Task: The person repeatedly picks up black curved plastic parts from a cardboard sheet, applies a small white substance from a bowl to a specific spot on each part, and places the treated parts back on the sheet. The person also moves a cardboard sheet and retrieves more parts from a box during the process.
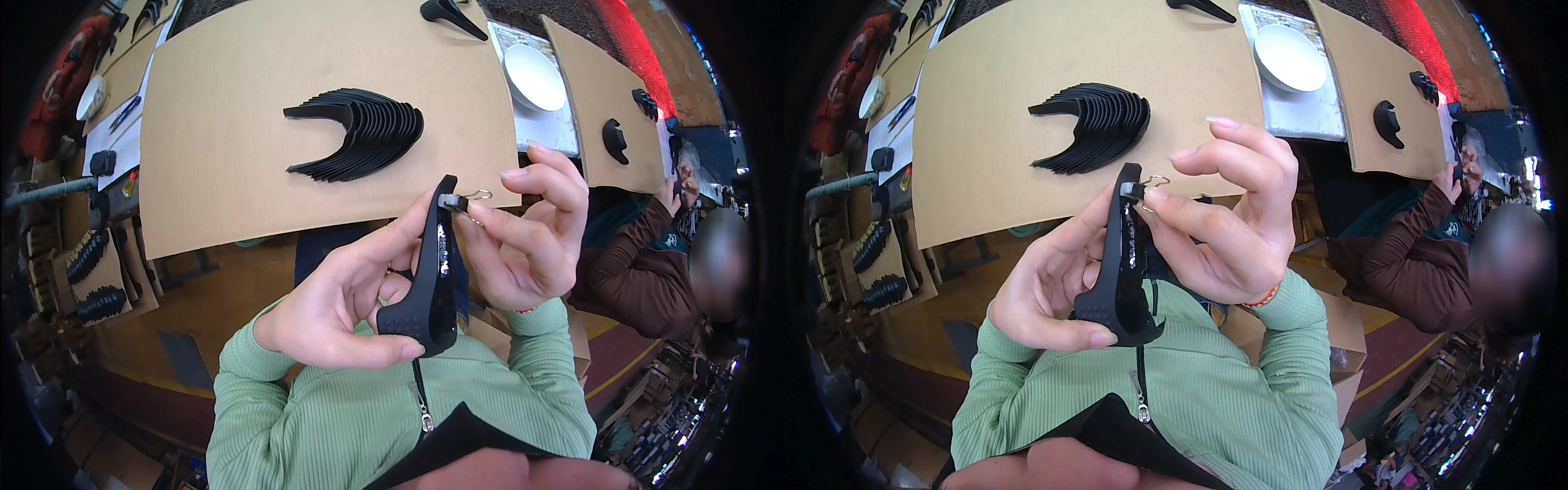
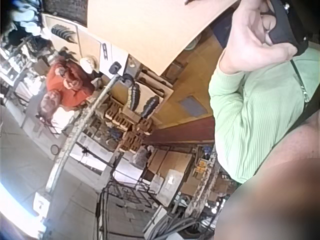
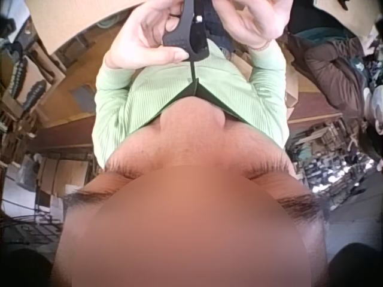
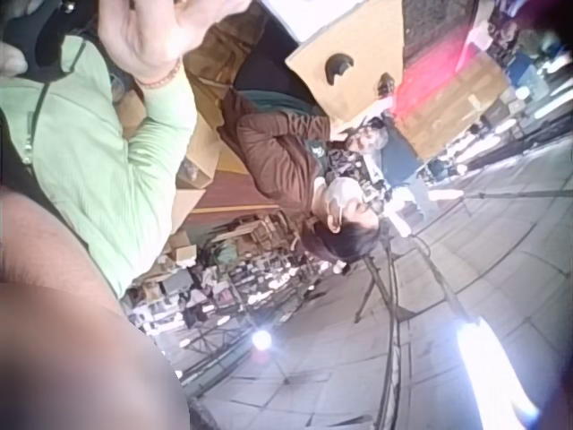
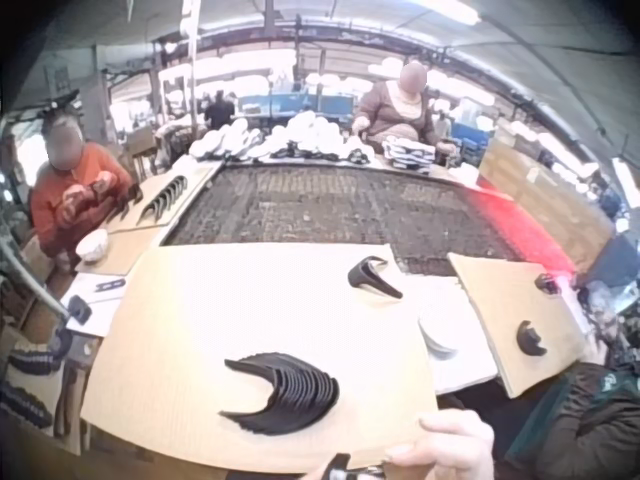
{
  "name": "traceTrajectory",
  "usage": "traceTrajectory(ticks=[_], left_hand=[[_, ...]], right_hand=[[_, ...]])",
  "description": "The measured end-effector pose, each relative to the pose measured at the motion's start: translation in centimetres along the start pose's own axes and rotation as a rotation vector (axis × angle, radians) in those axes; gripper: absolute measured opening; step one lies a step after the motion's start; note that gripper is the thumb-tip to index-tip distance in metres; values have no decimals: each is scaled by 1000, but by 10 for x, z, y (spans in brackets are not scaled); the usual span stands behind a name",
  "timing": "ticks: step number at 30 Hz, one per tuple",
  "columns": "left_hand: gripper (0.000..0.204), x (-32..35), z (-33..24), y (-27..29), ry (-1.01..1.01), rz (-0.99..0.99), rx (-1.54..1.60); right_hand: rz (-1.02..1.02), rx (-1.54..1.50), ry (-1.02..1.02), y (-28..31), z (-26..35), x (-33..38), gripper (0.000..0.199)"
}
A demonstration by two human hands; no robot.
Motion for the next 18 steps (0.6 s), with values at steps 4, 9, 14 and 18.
traceTrajectory(ticks=[4,9,14,18], left_hand=[[98,0,1,0,4,-12,9],[97,-1,3,1,8,9,10],[98,0,5,4,14,-7,-4],[99,2,8,14,54,-150,34]], right_hand=[[36,52,-37,-1,0,-1,25],[-76,20,-16,1,-7,-2,26],[-66,-259,-322,-6,-43,3,17],[-112,-788,-737,-17,-77,23,3]])
Point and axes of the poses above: each hand's wrist, its own x-axis away from the middle knuckle, its own y-axis out of the back of the hand, z = x × y, the point moved 9 cm from there along -x, towards the middle knuckle, and after that the axes turned 1 degree about -y, right-handed, at the moved point
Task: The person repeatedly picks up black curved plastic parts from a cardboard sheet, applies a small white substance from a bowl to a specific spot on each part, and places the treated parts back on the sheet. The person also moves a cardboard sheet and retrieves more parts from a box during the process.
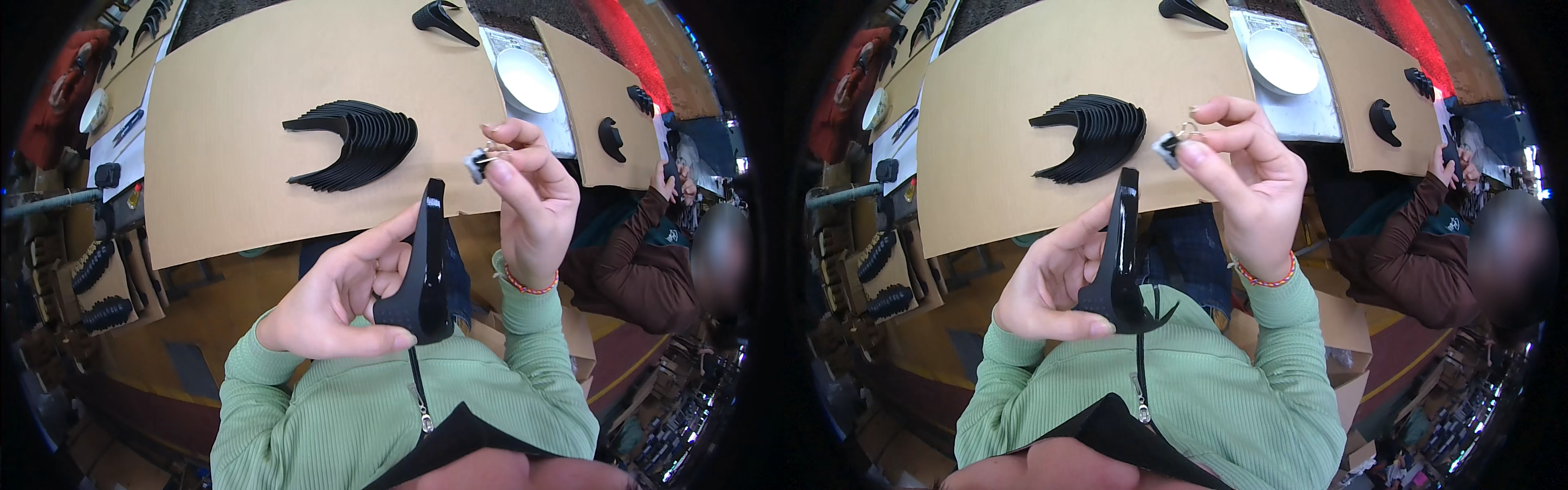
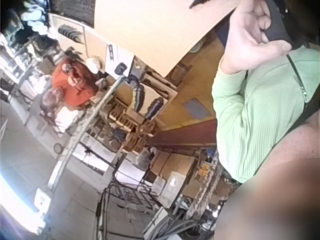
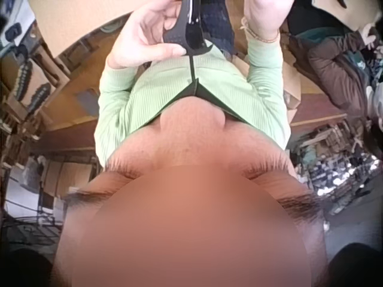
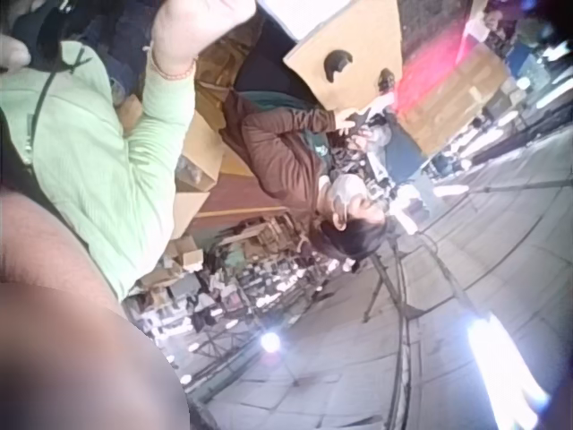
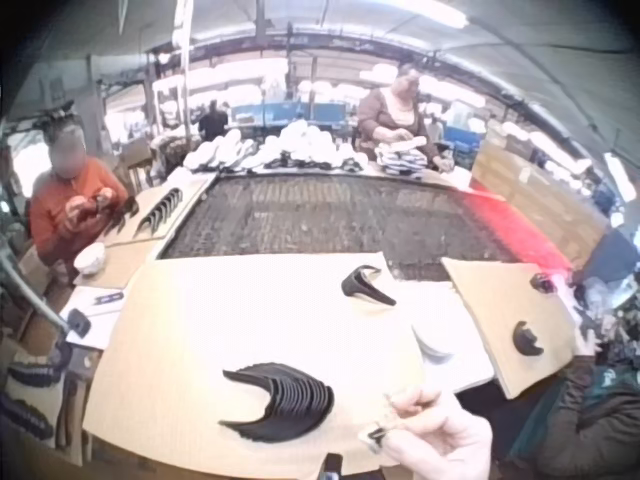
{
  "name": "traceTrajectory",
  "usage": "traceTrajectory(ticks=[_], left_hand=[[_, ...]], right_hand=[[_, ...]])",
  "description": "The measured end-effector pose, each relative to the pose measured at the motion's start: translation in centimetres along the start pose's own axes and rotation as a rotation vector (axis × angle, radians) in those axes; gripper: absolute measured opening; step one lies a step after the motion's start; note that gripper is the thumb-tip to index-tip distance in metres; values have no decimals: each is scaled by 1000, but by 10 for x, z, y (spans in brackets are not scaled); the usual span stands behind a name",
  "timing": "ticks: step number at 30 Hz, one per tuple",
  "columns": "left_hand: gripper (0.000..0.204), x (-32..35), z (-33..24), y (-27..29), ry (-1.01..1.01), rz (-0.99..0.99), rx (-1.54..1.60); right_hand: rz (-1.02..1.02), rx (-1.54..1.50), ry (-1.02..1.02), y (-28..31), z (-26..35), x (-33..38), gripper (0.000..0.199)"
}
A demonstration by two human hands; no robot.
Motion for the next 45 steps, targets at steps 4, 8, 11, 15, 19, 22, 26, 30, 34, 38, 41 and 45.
traceTrajectory(ticks=[4,8,11,15,19,22,26,30,34,38,41,45], left_hand=[[64,-1,-9,7,-58,3,6],[35,-2,-14,17,-118,-54,6],[28,-8,-17,16,-185,-50,-33],[26,-6,-5,12,-47,-79,146],[29,-4,-10,6,-114,-61,10],[31,-2,-11,2,-148,-58,-97],[27,0,-10,1,-148,-82,-139],[27,1,-10,0,-132,-80,-193],[31,0,-11,0,-146,-135,-184],[32,0,-12,-1,-112,-132,-191],[33,-1,-13,-2,-108,-131,-194],[34,-1,-13,-2,-103,-127,-175]], right_hand=[[116,-83,121,-2,19,3,10],[289,-4,270,-20,40,12,16],[331,147,330,-31,51,14,17],[327,350,404,-39,58,14,17],[287,435,445,-40,60,13,19],[298,492,436,-41,58,12,19],[304,512,433,-42,58,12,18],[318,506,431,-44,57,11,18],[329,521,430,-46,57,10,18],[337,517,441,-47,57,10,19],[340,520,451,-48,56,10,19],[350,532,457,-48,56,9,18]])
Point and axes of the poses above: each hand's wrist, its own x-axis away from the middle knuckle, its own y-axis out of the back of the hand, z = x × y, the point moved 9 cm from there along -x, towards the middle knuckle, and after that the axes turned 1 degree about -y, right-handed, at the moved point
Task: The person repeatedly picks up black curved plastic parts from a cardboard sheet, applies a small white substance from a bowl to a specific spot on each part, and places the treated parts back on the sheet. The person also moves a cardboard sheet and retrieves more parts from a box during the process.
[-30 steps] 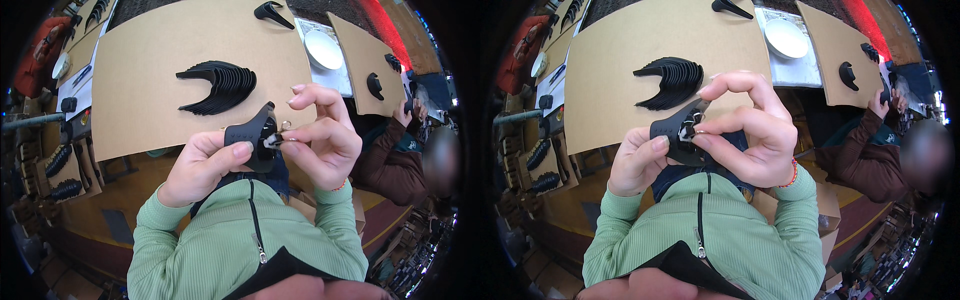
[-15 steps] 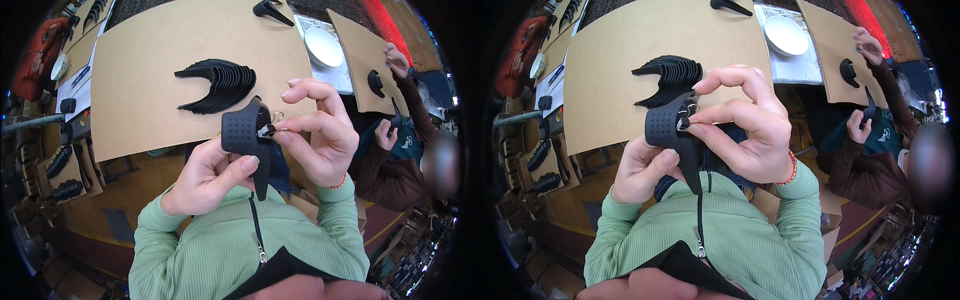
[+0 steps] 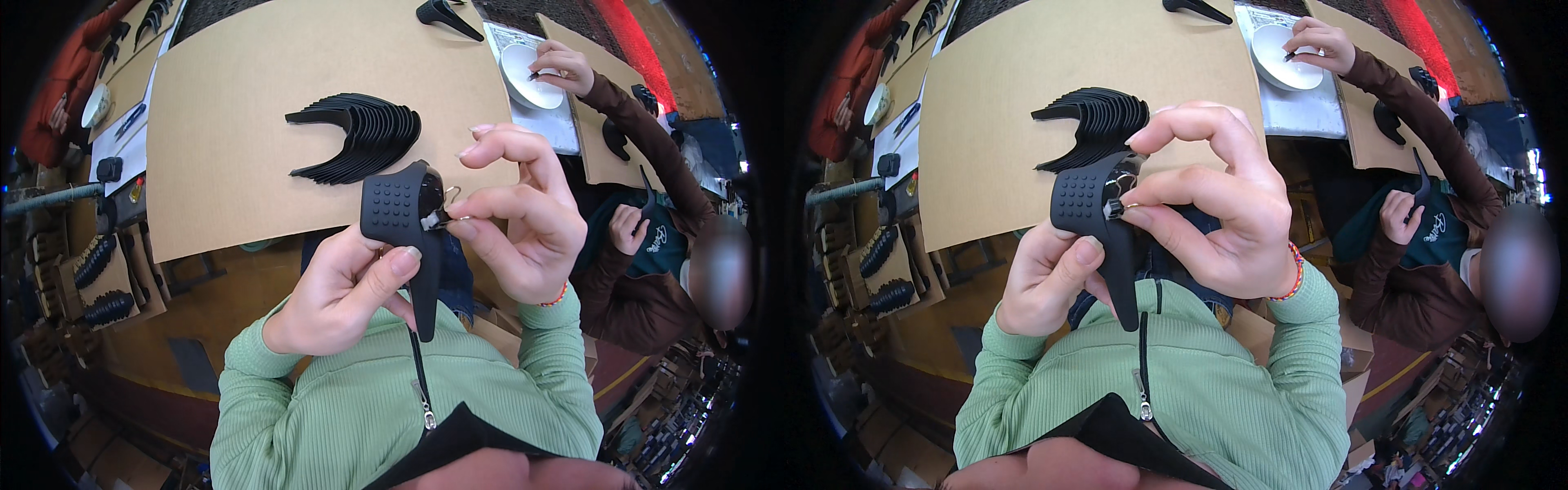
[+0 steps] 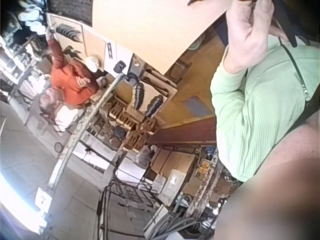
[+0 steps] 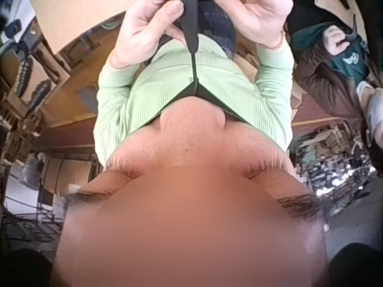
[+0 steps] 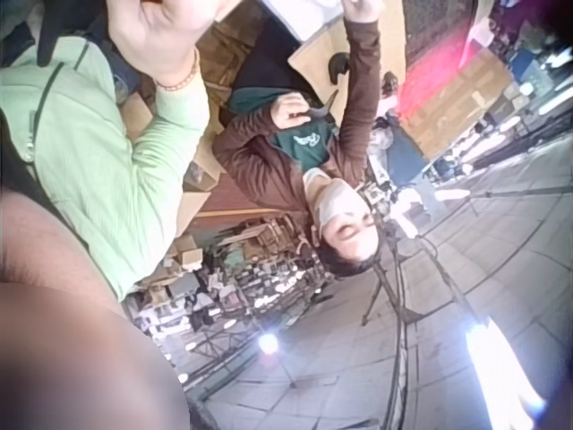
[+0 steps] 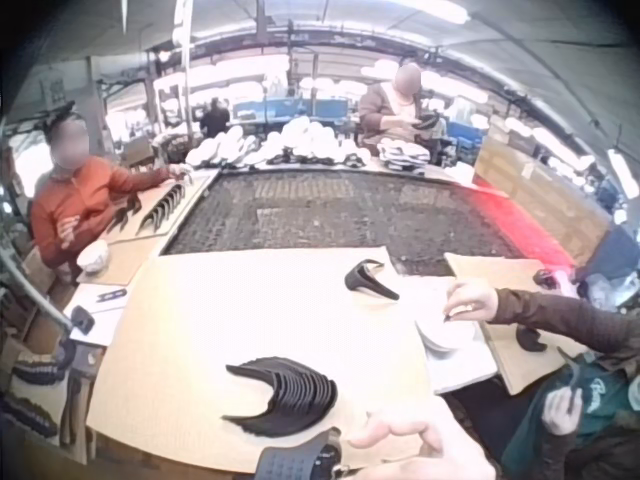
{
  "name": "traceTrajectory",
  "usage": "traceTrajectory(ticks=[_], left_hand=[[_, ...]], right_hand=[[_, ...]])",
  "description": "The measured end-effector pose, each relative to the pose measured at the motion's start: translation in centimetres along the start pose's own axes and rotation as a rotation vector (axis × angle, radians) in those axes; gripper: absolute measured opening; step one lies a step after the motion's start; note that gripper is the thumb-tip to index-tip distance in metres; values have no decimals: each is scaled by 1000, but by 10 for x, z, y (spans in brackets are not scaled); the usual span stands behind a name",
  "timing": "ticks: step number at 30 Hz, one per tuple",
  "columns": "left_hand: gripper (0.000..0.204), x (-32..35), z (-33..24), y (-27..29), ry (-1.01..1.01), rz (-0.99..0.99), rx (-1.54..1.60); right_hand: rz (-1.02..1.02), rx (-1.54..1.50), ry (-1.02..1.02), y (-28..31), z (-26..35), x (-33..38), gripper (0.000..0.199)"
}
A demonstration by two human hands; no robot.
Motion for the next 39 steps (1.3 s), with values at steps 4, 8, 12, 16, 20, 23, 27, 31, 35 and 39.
traceTrajectory(ticks=[4,8,12,16,20,23,27,31,35,39], left_hand=[[34,0,0,1,14,-3,2],[34,0,0,2,24,0,9],[34,0,0,1,29,-8,24],[33,0,-2,1,19,3,41],[30,0,-3,3,1,-8,64],[29,0,-3,4,-7,-24,78],[29,0,-4,4,-17,-22,97],[27,0,-3,5,-15,-34,113],[26,0,-4,6,-37,-46,118],[25,1,-4,9,-54,-110,106]], right_hand=[[52,-35,-20,-4,-2,0,17],[61,-23,-10,-4,-2,1,18],[65,-17,6,-5,-1,1,18],[73,-8,16,-6,1,1,18],[76,-9,20,-7,2,1,18],[73,-9,20,-7,3,1,18],[72,4,30,-7,4,1,18],[44,25,54,-6,8,1,20],[41,37,60,-7,10,2,20],[46,57,68,-7,13,3,21]])
Point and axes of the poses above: each hand's wrist, its own x-axis away from the middle knuckle, its own y-axis out of the back of the hand, z = x × y, the point moved 9 cm from there along -x, towards the middle knuckle, and after that the axes turned 1 degree about -y, right-handed, at the moved point
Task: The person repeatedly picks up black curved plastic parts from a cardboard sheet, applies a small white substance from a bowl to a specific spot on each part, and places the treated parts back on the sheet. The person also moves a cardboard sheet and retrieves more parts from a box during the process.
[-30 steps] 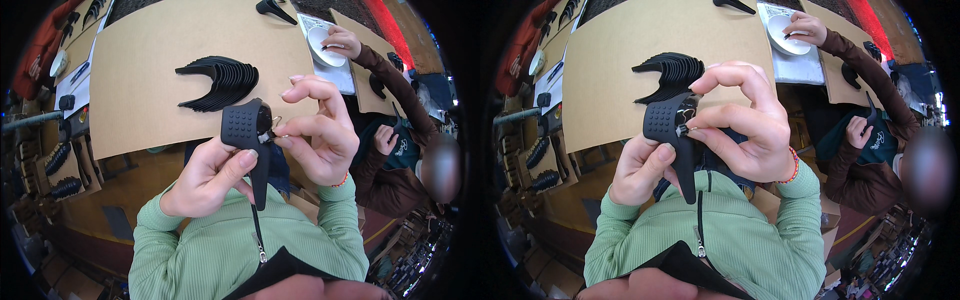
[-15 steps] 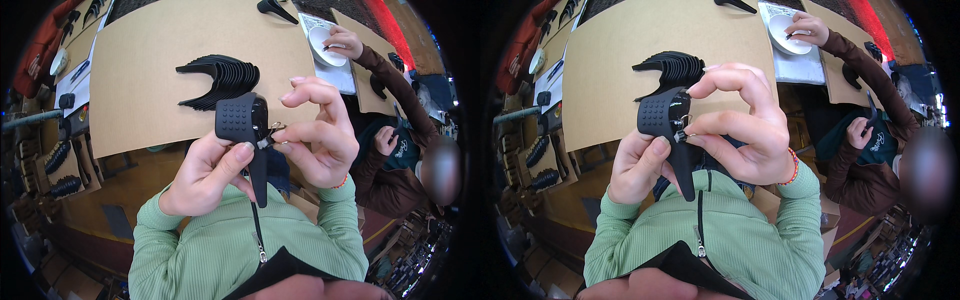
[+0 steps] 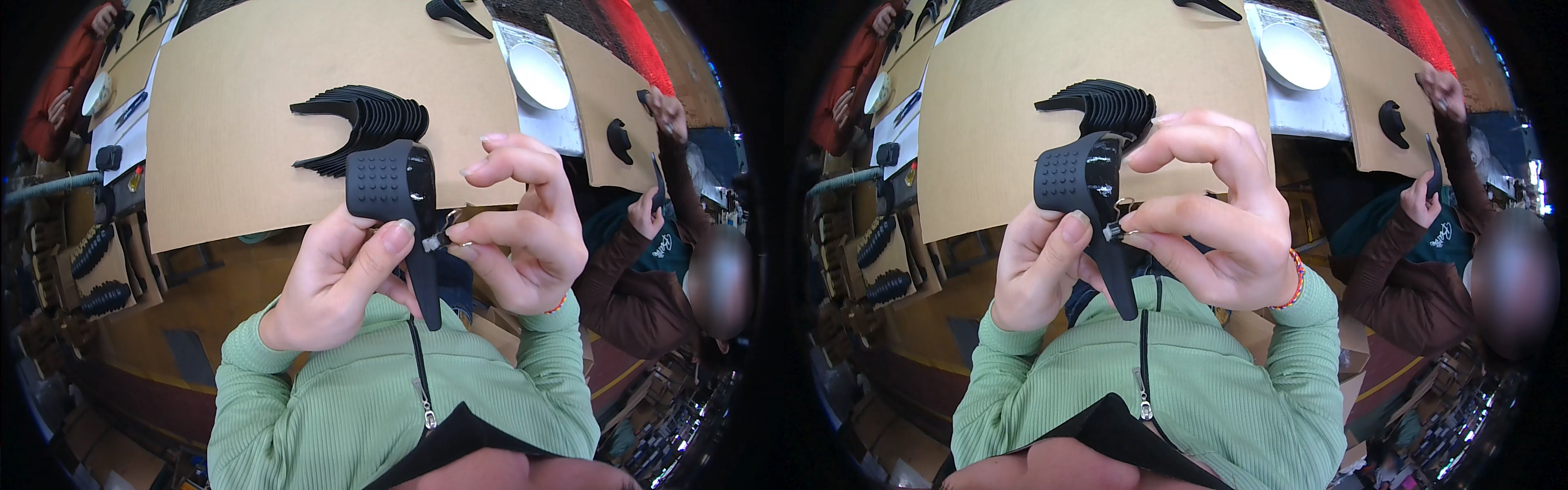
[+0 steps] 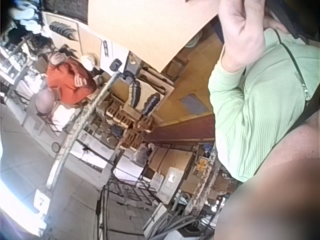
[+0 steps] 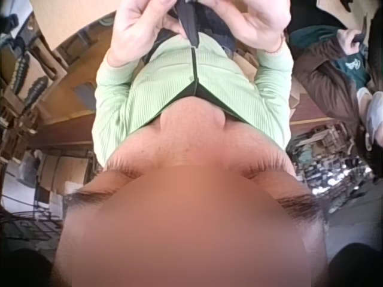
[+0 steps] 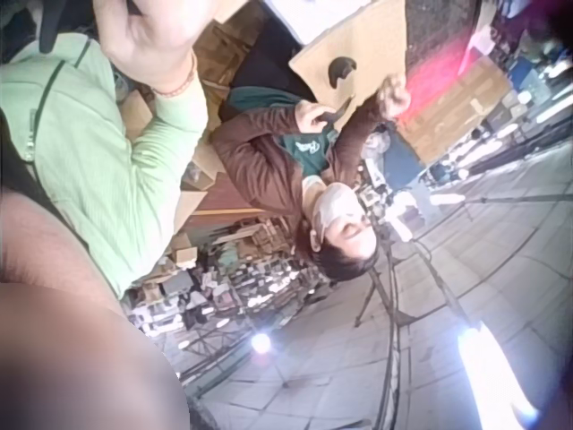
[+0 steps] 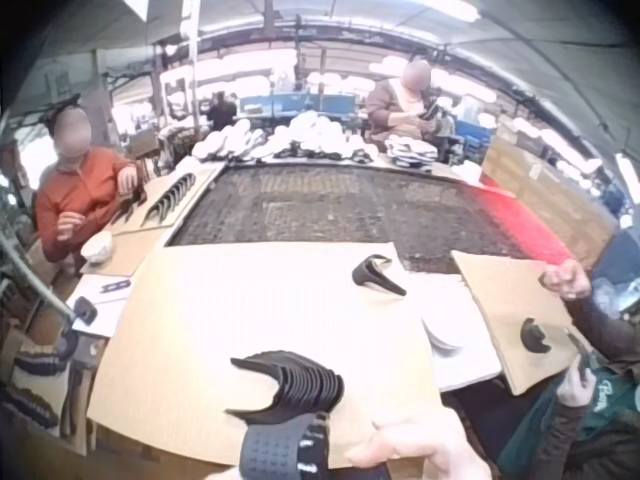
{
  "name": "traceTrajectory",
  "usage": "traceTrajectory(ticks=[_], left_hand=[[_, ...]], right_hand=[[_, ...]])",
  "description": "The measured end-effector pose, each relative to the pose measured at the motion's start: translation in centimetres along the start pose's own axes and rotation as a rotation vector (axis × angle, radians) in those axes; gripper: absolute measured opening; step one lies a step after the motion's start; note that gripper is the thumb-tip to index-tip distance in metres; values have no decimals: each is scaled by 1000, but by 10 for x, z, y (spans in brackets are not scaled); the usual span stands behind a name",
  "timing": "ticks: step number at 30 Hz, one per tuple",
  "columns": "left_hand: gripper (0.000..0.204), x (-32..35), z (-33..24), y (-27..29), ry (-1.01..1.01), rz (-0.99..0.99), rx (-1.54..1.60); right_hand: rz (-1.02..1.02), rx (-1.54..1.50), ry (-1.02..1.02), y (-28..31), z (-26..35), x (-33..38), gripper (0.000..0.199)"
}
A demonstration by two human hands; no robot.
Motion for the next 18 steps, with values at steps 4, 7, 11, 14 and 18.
traceTrajectory(ticks=[4,7,11,14,18], left_hand=[[25,0,-1,1,1,-3,27],[25,-1,-2,1,-6,-11,28],[25,-1,-4,2,-14,-13,19],[25,-1,-4,2,-15,-15,20],[26,-1,-5,3,-26,-34,41]], right_hand=[[10,1,3,-1,1,0,22],[5,6,3,-1,2,1,22],[15,1,-11,-2,3,1,21],[21,-7,-16,-3,4,2,21],[24,-11,-27,-3,5,4,21]])
Point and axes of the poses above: each hand's wrist, its own x-axis away from the middle knuckle, its own y-axis out of the back of the hand, z = x × y, the point moved 9 cm from there along -x, towards the middle knuckle, and after that the axes turned 1 degree about -y, right-handed, at the moved point
